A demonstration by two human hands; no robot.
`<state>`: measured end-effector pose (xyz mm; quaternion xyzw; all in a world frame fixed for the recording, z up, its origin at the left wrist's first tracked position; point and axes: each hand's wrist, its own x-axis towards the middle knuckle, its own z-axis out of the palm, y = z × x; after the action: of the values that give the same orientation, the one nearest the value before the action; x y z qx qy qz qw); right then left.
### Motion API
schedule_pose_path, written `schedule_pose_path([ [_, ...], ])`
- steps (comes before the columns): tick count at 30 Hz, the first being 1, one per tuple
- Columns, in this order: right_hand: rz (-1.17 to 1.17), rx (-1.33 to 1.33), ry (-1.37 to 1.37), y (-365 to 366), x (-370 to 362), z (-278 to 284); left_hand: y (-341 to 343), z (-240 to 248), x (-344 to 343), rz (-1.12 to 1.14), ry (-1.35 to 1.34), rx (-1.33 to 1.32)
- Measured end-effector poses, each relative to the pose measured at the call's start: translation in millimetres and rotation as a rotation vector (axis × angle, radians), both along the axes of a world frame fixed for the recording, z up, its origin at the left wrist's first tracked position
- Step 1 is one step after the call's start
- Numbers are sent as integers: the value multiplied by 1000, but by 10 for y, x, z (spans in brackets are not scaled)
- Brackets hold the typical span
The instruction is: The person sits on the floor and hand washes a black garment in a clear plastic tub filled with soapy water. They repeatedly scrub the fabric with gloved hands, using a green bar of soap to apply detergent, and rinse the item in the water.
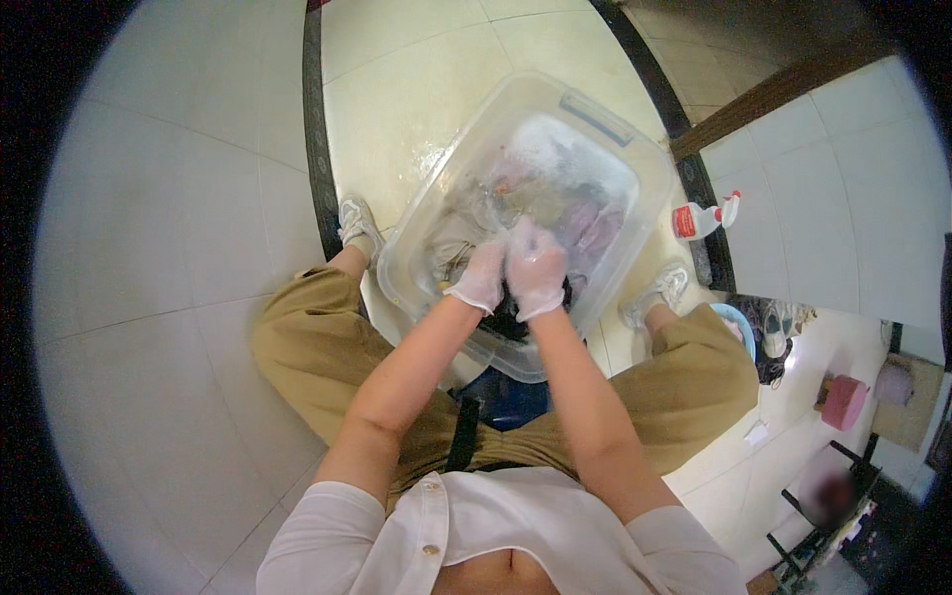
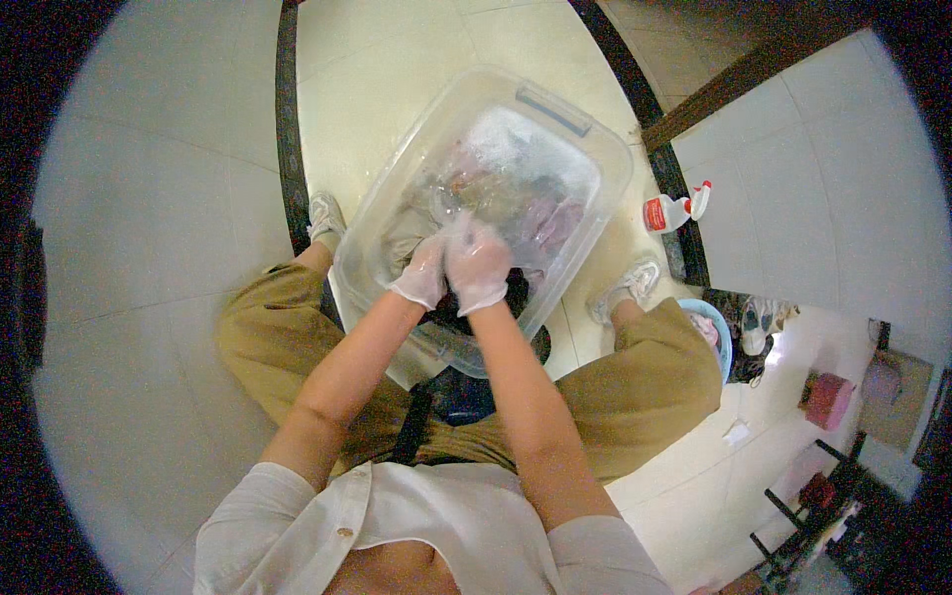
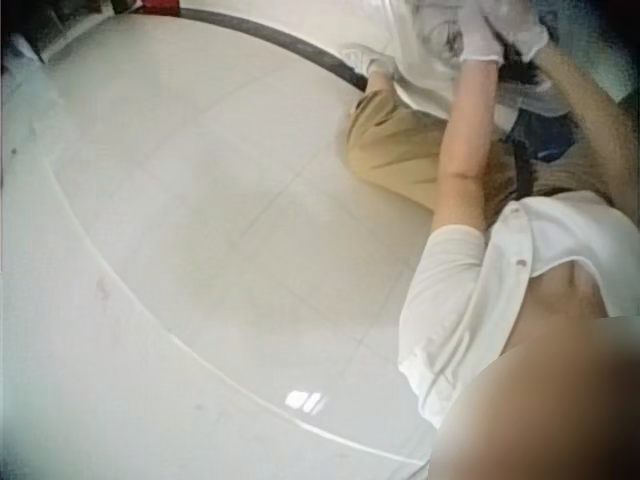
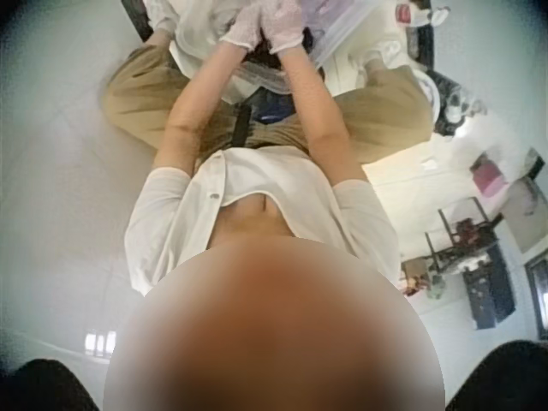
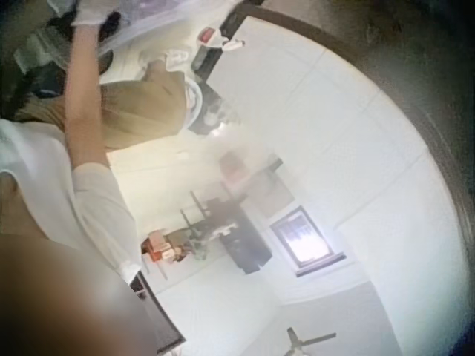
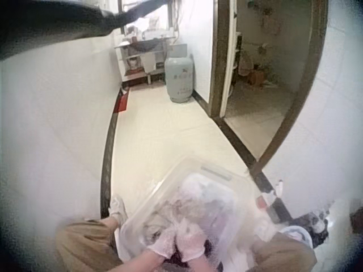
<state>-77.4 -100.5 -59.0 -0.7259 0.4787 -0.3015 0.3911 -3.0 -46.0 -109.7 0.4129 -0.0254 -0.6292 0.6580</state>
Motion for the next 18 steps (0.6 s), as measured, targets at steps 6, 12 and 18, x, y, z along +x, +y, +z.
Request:
schedule_pose_path([
  [6,-106,143,424,-771,-270,-297,-101,682,-18,-168,-1013,364],
  [12,189,210,664,-642,-260,-702,-37,-125,191,-427,-1637,526],
  [18,383,255,970,-364,-210,-892,-83,-472,110,-993,-1900,388],
])
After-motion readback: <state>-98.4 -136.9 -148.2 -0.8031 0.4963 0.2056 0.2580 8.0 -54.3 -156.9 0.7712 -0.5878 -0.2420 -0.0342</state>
